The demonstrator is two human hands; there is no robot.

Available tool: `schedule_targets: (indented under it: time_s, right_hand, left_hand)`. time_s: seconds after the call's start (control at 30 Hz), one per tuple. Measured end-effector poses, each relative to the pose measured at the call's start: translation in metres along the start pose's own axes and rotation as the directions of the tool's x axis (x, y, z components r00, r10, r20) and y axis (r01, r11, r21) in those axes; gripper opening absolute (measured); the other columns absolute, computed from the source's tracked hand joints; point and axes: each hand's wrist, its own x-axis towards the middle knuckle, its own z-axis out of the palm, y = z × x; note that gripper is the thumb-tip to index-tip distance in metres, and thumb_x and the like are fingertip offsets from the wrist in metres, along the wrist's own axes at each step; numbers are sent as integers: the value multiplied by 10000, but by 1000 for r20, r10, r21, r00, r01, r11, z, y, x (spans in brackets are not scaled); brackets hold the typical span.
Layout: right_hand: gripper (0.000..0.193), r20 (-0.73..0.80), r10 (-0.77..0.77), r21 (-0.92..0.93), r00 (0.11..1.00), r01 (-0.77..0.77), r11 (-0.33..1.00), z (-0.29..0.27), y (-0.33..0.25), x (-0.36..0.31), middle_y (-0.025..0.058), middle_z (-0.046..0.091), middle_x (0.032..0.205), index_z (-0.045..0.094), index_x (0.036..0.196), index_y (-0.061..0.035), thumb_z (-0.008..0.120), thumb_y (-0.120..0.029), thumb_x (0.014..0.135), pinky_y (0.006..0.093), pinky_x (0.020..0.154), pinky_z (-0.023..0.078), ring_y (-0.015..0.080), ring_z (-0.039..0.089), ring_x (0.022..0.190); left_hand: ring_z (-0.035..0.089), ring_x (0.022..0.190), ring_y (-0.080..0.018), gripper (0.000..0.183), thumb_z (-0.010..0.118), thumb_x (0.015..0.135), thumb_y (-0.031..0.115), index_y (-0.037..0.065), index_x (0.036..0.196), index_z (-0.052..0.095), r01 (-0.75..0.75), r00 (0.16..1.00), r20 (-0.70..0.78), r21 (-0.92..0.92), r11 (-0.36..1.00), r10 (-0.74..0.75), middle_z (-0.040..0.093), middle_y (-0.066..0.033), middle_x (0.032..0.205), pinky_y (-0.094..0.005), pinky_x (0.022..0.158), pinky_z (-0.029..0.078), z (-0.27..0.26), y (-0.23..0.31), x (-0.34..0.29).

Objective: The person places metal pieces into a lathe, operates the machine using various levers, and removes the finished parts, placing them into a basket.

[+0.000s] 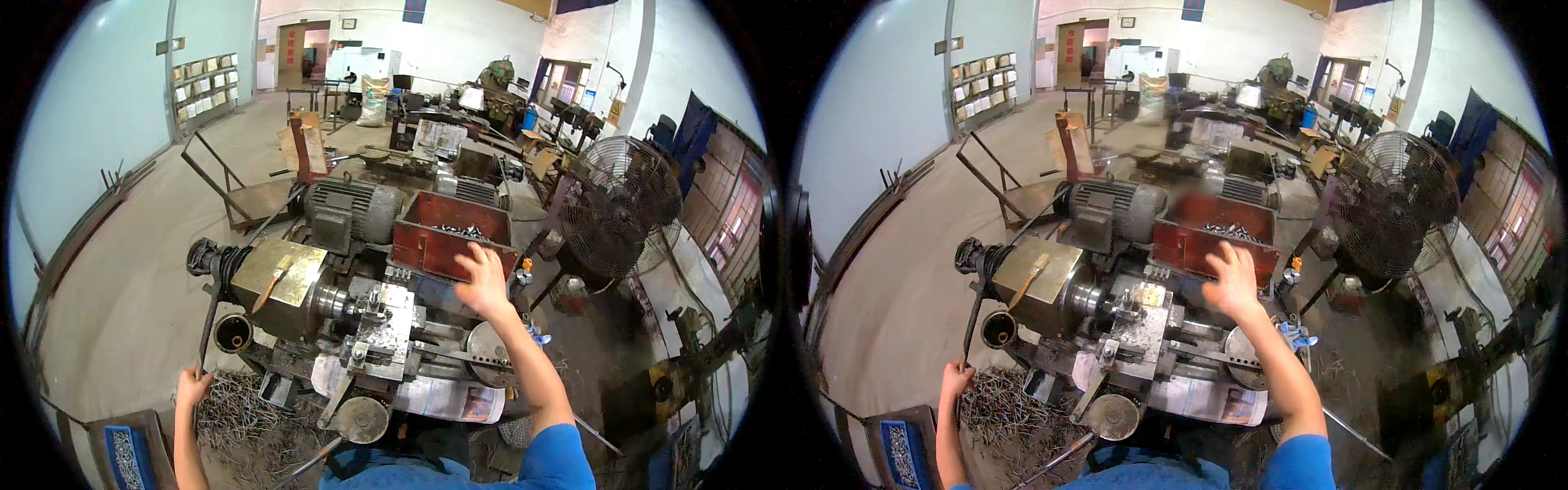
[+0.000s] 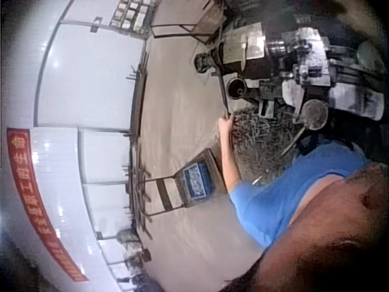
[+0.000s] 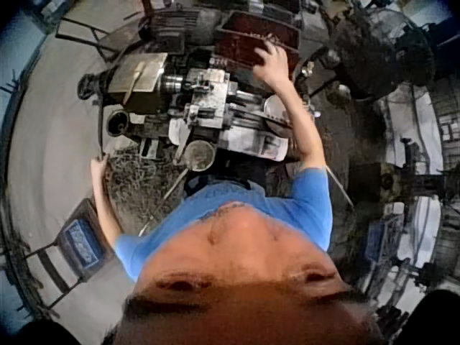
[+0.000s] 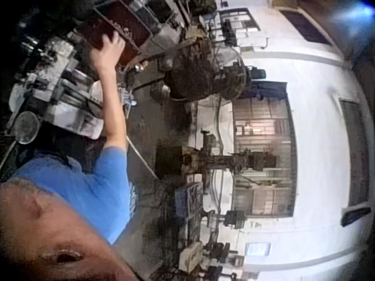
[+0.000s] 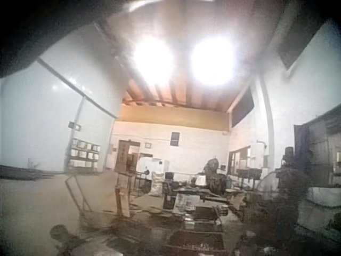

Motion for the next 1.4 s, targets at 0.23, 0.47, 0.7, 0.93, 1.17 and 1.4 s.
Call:
schedule_targets:
  time_s: [0.23, 0.47, 0.7, 0.93, 1.17, 1.4]
  right_hand:
    - [438, 185, 410, 103, 893, -433, 896, -54, 32, -195, 197, 522, 1212, 660, 962, -55, 638, -151, 535, 406, 928, 406, 375, 495, 1080]
    - [381, 427, 890, -529, 162, -753, 391, -103, 9, -422, 158, 652, 908, 689, 917, -88, 642, -278, 590, 379, 765, 498, 318, 627, 870]
    - [339, 372, 925, -683, -70, -696, 222, -84, -16, -581, 182, 656, 818, 675, 797, -42, 595, -347, 675, 397, 749, 506, 316, 647, 786]
    - [416, 464, 869, -688, -169, -687, 234, -83, -8, -573, 175, 646, 977, 671, 924, -31, 620, -354, 669, 379, 824, 495, 307, 622, 925]
    - [358, 358, 902, -698, -243, -711, 85, -115, 7, -558, 163, 633, 1026, 676, 938, -64, 591, -319, 702, 357, 868, 467, 265, 597, 999]
    - [373, 327, 887, -817, -326, -570, 92, -102, 30, -583, 141, 617, 1106, 649, 1039, -72, 544, -298, 761, 332, 888, 456, 259, 569, 1071]
  left_hand:
    - [551, 423, -160, 204, 637, 753, 140, -22, 663, 552, -31, 1000, -6, -114, 993, 30, 539, -63, 503, -302, 416, 426, 5, -17, 2]
    - [532, 402, -167, 204, 621, 797, 139, -13, 692, 535, -14, 993, 111, -264, 965, 45, 532, -71, 508, -312, 393, 457, 5, -27, 15]
    - [531, 405, -178, 316, 636, 837, 246, -44, 890, 521, 67, 984, 174, -236, 969, -26, 540, -98, 527, -324, 430, 505, 4, -22, 30]
    - [505, 404, -157, 303, 644, 827, 279, -2, 894, 552, 60, 980, 197, -171, 983, -25, 520, -70, 529, -320, 419, 496, 5, -40, 54]
    - [541, 410, -181, 278, 614, 846, 267, 2, 879, 536, 134, 962, 265, -238, 962, -68, 543, -89, 536, -330, 418, 502, -24, -88, 68]
    - [515, 380, -169, 311, 633, 831, 270, -16, 833, 512, 77, 980, 196, -226, 971, -32, 497, -71, 482, -333, 395, 494, -7, -64, 50]
